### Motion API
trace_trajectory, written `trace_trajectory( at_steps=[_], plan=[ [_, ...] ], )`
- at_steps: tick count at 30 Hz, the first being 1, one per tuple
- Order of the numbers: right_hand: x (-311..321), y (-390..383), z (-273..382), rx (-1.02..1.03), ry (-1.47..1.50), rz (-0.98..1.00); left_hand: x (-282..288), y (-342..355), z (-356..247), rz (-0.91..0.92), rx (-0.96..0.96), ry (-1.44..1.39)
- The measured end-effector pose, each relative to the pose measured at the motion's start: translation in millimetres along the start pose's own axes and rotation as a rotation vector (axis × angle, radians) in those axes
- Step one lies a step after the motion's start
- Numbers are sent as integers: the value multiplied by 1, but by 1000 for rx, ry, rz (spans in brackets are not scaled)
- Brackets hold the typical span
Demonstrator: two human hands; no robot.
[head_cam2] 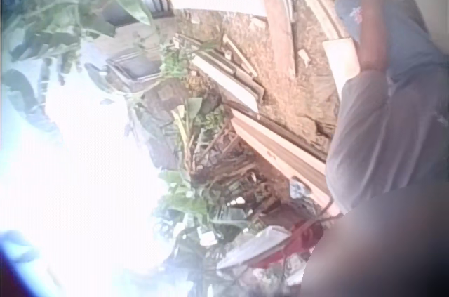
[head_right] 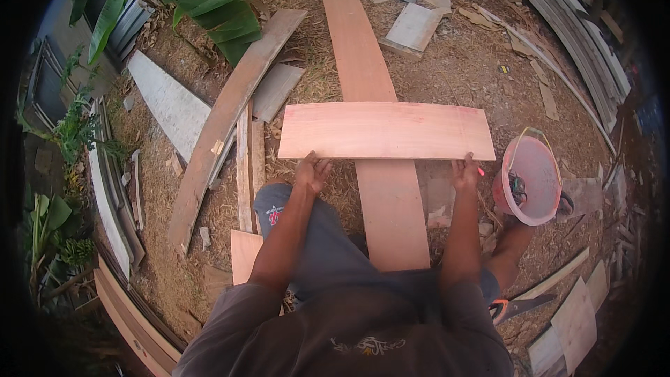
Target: The person measures and marks a wooden plank with a tape measure and pencil, then uses a hand saw to cut the plank into smaller pieces. The person repeats the measuring and cutting process on another plank.
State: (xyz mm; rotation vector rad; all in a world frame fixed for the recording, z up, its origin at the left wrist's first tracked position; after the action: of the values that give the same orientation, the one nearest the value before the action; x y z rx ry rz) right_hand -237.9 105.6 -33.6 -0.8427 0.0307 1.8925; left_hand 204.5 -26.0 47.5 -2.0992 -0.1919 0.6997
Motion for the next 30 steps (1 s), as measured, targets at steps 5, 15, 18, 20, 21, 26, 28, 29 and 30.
trace_trajectory(
  at_steps=[5, 15, 18, 20, 21, 26, 28, 29, 30],
  plan=[
    [30, 20, -14, -78, 24, -107, -32, -58, -12, 539, -410, 61],
    [-2, 26, 43, -238, 17, 95, -112, -89, -69, 845, -73, 76],
    [-12, 4, 69, -285, -175, 156, -142, -97, -96, 1014, -644, 293],
    [-17, -14, 89, -269, -292, 213, -157, -115, -95, 1021, -704, 136],
    [-18, -24, 98, -248, -364, 197, -167, -126, -91, 985, -758, -20],
    [-13, -67, 139, 71, -437, 283, -187, -150, -95, 523, -665, -305],
    [1, -81, 150, 118, -389, 251, -184, -143, -96, 453, -632, -342],
    [10, -87, 154, 171, -411, 194, -180, -137, -93, 436, -617, -355],
    [21, -92, 159, 178, -418, 247, -175, -131, -89, 397, -557, -362]
  ],
)
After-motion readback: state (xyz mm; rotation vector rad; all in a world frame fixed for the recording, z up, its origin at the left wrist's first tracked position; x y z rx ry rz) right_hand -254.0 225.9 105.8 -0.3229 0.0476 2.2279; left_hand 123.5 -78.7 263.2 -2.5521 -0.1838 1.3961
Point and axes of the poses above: each hand's wrist, its own y-axis towards the middle knuckle, its own x-axis out of the back of the hand, z = x × y, the point moved 1 cm from there along y, towards the middle knuckle, and after that the axes turned 14 degrees about x, right-handed, at the moved point
